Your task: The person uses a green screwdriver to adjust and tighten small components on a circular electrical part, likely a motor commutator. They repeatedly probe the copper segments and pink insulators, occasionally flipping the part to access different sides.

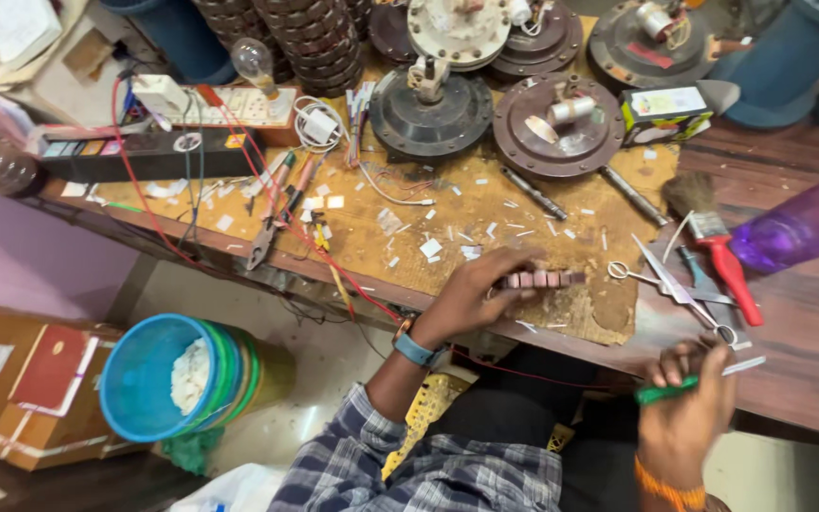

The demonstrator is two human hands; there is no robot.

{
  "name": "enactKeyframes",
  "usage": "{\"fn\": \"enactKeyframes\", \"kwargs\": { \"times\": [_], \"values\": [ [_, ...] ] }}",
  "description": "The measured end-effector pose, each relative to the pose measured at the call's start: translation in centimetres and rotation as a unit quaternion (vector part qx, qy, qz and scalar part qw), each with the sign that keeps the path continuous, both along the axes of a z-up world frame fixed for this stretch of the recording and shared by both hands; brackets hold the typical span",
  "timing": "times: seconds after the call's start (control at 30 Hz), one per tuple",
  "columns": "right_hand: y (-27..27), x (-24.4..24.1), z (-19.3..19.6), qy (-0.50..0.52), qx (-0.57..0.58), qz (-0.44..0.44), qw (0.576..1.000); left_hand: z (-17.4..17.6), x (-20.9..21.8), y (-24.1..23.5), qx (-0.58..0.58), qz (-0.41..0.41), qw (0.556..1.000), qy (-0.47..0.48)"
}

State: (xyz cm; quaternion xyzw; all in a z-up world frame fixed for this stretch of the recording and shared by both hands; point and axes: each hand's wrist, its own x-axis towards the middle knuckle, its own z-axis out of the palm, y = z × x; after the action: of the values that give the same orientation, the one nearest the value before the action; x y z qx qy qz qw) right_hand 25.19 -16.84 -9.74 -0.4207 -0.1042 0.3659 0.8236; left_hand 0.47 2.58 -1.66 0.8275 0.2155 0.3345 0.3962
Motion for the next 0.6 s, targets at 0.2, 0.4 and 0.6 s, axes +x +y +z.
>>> {"fn": "enactKeyframes", "kwargs": {
  "times": [0.2,0.4,0.6],
  "values": [
    [-7.1,-6.4,-3.1,0.014,-0.218,0.315,0.924,-0.3,0.0,1.2,-0.09,0.059,0.994,-0.036],
    [-6.3,-10.6,-1.5,0.089,-0.136,0.299,0.94,-0.5,0.2,-0.2,-0.122,0.064,0.986,-0.092],
    [-4.7,-9.7,5.8,-0.379,-0.167,0.43,0.802,0.5,1.0,0.1,-0.099,0.093,0.99,-0.027]
  ]
}}
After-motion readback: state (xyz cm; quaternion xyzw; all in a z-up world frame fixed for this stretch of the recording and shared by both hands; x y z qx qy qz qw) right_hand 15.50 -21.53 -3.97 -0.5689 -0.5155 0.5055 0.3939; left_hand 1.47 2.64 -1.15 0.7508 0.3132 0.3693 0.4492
